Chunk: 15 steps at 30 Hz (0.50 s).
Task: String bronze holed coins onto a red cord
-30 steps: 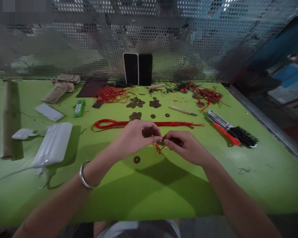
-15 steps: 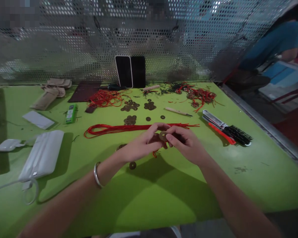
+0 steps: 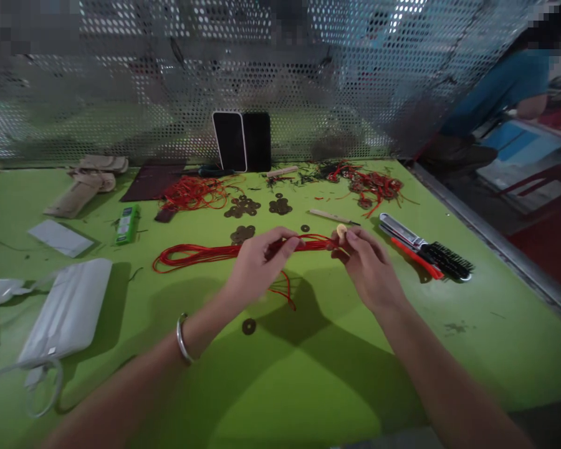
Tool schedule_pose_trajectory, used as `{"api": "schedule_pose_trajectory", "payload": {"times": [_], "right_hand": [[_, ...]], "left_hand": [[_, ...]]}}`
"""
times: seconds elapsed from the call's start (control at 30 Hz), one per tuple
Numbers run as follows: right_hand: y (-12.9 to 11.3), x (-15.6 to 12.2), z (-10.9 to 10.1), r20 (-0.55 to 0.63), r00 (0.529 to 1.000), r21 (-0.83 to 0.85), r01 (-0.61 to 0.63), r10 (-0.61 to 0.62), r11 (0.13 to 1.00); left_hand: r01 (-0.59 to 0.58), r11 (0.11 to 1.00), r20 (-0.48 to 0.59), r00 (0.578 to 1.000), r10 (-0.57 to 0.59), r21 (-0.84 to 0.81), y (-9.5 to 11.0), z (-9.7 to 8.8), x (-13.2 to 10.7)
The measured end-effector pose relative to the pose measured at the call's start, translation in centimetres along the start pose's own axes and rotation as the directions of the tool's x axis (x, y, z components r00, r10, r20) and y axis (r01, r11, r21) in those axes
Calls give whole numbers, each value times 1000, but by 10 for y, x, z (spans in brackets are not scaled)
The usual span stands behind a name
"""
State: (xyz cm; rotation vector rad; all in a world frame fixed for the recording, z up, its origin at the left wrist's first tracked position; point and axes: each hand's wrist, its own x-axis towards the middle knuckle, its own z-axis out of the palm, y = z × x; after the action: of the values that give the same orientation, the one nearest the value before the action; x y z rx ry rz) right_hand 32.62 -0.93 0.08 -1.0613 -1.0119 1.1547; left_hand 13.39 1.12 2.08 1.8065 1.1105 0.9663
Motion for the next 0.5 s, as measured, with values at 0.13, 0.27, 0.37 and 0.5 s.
{"api": "schedule_pose_trajectory", "payload": {"times": [0.13, 0.27, 0.37, 0.5], "right_hand": [[2, 1, 3, 79, 986, 206, -158, 144, 966], [5, -1, 5, 206, 939, 347, -332, 274, 877], [8, -1, 8, 283, 916, 378, -380, 285, 844], [12, -2, 11, 330, 904, 400, -394, 272, 827]], "left_hand": [[21, 996, -104, 994, -30, -88, -1, -3, 2], [33, 989, -121, 991, -51, -144, 0, -3, 3], [28, 983, -134, 990, -53, -179, 1, -3, 3], [17, 983, -140, 989, -43, -182, 1, -2, 3]]}}
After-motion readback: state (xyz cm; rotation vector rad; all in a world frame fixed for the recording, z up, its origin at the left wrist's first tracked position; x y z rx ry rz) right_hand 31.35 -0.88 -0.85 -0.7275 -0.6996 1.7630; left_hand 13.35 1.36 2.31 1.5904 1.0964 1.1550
